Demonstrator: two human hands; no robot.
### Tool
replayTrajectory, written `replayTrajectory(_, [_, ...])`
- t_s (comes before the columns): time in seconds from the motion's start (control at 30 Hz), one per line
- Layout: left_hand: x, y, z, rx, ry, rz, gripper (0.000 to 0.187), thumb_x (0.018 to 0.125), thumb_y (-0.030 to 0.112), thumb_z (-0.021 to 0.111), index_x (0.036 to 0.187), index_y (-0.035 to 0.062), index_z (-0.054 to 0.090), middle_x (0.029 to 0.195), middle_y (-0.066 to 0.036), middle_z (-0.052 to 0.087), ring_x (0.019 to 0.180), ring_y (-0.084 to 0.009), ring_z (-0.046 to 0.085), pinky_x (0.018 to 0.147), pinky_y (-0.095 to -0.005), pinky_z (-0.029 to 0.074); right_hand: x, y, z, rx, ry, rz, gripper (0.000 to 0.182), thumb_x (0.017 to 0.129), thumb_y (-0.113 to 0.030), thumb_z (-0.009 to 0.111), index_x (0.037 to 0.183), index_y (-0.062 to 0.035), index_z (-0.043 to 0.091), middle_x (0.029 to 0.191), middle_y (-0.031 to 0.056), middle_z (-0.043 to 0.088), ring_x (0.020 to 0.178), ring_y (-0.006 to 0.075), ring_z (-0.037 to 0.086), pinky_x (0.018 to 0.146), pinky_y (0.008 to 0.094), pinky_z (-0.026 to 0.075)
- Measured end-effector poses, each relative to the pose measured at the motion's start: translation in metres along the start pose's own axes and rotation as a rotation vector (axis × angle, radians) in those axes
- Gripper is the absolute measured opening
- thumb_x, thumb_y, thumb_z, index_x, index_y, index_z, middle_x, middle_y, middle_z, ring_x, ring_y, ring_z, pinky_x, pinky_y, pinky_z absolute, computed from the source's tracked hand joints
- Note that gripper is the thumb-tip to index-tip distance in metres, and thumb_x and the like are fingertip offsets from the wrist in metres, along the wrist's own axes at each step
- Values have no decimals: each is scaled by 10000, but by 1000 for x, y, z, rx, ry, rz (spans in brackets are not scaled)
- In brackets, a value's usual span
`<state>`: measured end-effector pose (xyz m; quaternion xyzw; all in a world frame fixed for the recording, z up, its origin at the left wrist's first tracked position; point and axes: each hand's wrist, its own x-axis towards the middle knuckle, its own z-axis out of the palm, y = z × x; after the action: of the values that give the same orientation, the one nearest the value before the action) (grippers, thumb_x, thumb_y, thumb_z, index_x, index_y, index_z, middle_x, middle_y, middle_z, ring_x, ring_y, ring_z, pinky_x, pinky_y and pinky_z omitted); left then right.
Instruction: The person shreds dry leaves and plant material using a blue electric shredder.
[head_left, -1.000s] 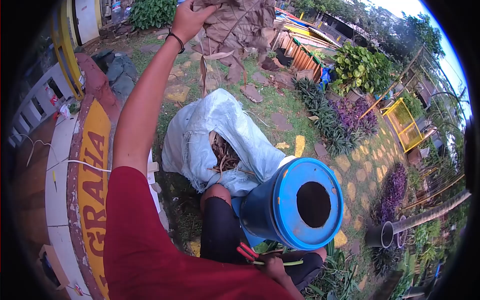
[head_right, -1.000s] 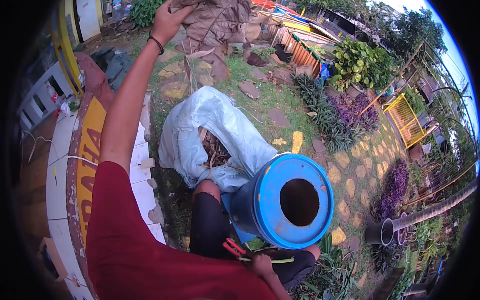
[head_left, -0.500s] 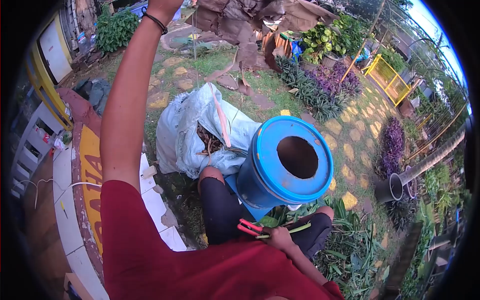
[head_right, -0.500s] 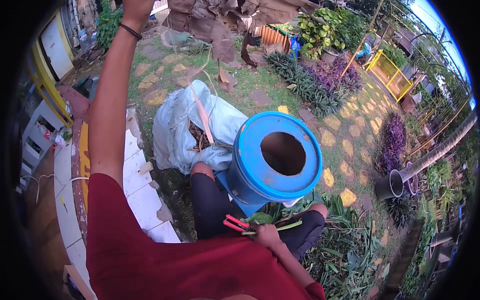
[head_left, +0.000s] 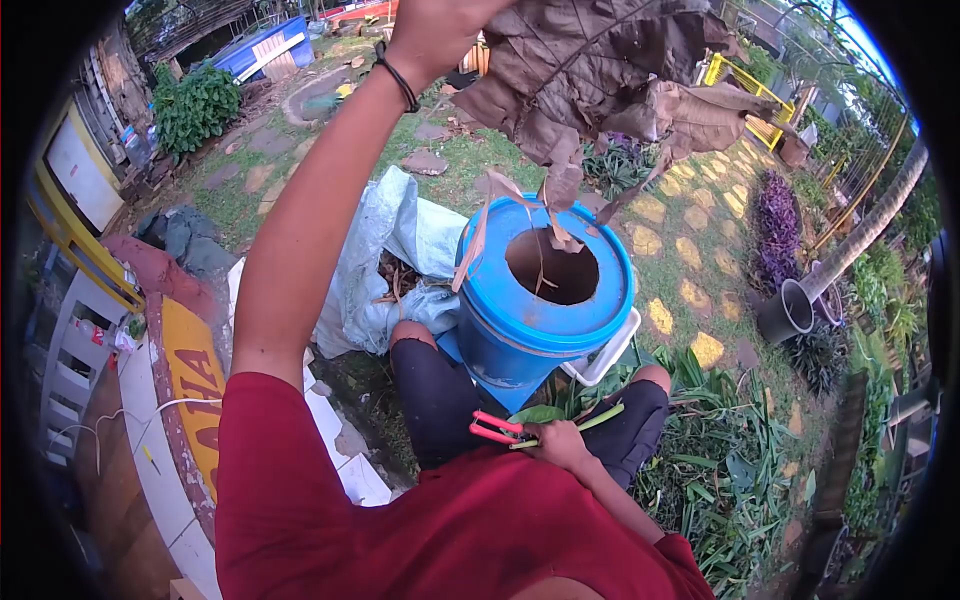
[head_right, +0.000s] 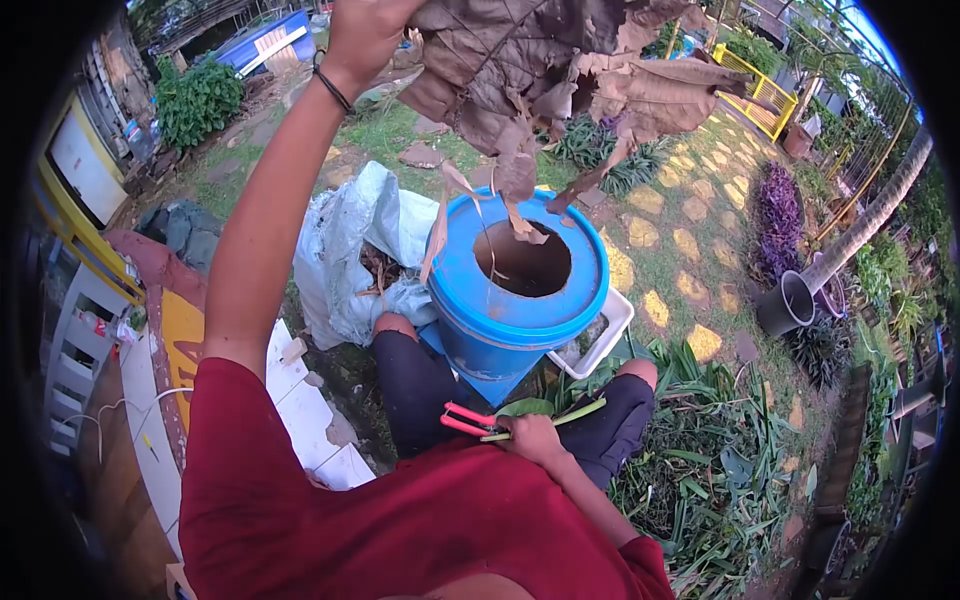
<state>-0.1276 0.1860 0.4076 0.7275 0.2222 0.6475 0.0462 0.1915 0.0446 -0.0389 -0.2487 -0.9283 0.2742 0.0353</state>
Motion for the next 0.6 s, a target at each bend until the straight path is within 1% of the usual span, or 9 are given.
replayTrajectory(0.03, [-19,-7,12,37,22,-105,274,915,45,651,1178,-25,621,1019,-45,716,931,-119,653,823,-293,536,-3,2,3,11,10,7,334,816,-412,715,1028,-153,704,727,109,684,712,328,683,633,462,536])
replayTrajectory(0.07, [-40,-31,16,139,15,-92,322,813,101,749,1106,-8,670,999,-73,739,863,-105,678,819,-272,526,-5,4,6,2,23,-1,341,816,-414,715,1040,-158,703,727,116,683,711,330,682,630,464,534])
replayTrajectory(0.2, [-138,-81,61,361,-41,-375,357,808,153,737,1106,-23,651,1005,-103,730,907,-135,669,839,-302,517,-8,13,12,-9,11,-8,345,796,-370,725,1069,-162,709,733,139,682,710,340,678,628,468,528])
replayTrajectory(0.27, [-181,-95,73,156,-398,-677,382,815,177,719,1155,14,655,1007,-101,728,879,-140,655,840,-306,512,-14,12,5,20,17,-5,350,781,-343,728,1073,-152,710,732,144,679,706,345,675,629,469,526])
replayTrajectory(0.37, [-211,-93,92,178,-516,-696,427,809,222,705,1181,23,641,1084,-162,704,981,-258,679,893,-359,507,-26,-5,-29,111,76,-26,343,747,-268,732,1057,-122,709,732,155,674,700,357,667,626,466,518])
replayTrajectory(0.43, [-216,-90,105,489,-711,-500,449,824,200,697,1227,22,613,1091,-178,696,1017,-321,666,922,-392,503,-36,-10,-52,167,129,-40,332,728,-221,733,1036,-101,707,732,160,670,698,364,662,621,462,511])
replayTrajectory(0.47, [-223,-94,111,506,-658,-484,445,828,238,690,1219,41,610,1119,-223,666,1042,-402,628,921,-437,500,-43,-6,-61,258,186,-33,322,717,-191,731,1017,-82,701,734,165,667,696,367,657,616,457,503])
replayTrajectory(0.53, [-231,-106,112,470,-804,-587,458,833,246,668,1244,58,595,1126,-213,666,1041,-396,631,917,-446,500,-58,-10,-90,432,299,-13,296,669,-92,719,958,-39,677,716,166,650,661,392,614,597,422,482])
replayTrajectory(0.6, [-225,-95,110,583,-1211,-923,394,861,263,670,1197,61,626,1161,-198,667,1068,-351,637,924,-422,500,-73,-6,-100,557,479,13,150,794,-73,698,933,-31,656,666,100,607,554,220,578,539,330,446])
